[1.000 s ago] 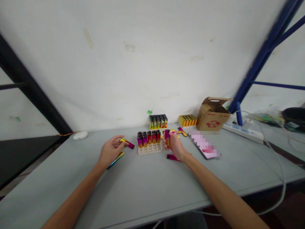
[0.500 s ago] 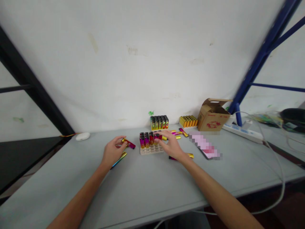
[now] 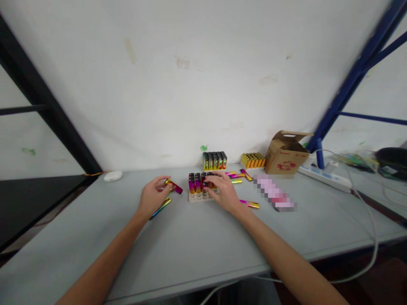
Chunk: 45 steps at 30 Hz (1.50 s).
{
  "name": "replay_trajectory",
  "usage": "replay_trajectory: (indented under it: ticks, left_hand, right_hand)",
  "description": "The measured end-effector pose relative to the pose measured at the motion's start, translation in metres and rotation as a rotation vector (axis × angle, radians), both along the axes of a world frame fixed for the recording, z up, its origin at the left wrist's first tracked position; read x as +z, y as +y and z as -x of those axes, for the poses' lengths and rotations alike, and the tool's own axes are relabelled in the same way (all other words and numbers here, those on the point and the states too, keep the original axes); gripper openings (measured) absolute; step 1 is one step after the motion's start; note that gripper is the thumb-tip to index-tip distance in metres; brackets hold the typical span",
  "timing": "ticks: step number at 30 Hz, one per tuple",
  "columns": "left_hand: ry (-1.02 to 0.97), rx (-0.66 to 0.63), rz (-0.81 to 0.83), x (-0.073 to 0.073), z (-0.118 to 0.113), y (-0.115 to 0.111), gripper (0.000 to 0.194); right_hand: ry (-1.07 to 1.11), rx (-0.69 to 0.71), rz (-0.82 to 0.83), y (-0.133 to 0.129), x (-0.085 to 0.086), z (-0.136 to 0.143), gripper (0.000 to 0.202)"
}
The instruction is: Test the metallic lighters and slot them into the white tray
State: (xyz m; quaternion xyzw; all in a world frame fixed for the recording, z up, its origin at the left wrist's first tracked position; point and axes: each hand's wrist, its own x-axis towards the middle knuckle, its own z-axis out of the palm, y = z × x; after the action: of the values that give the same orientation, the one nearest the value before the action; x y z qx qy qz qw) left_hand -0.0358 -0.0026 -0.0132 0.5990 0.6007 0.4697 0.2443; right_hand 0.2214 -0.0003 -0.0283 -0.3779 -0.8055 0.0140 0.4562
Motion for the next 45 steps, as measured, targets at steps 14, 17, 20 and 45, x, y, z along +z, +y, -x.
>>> replay_trajectory:
  ticks: [14,17,20,45]
  left_hand:
    - [-0.339,-0.002,-0.147,0.02,0.012,-0.001,0.051]
    - [-0.377,-0.006,-0.201,0.021,0.007,-0.004,0.048]
    - [-0.395,-0.065,-0.21,0.022,-0.009,-0.015,0.047]
    - [0.572,-0.058,-0.628,-0.016,-0.022,-0.01,0.025]
  right_hand:
    - [-0.112,-0.089,-0.096,-0.001,0.002,-0.004,0.04]
    - [0.054,-0.02,-0.036,-0.012,0.006,0.003,0.033]
    - [0.241,0.149,0.244,-0.024,0.009,0.015,0.026]
    - [1.225,0.499,0.985,-0.01,0.025,-0.014,0.036]
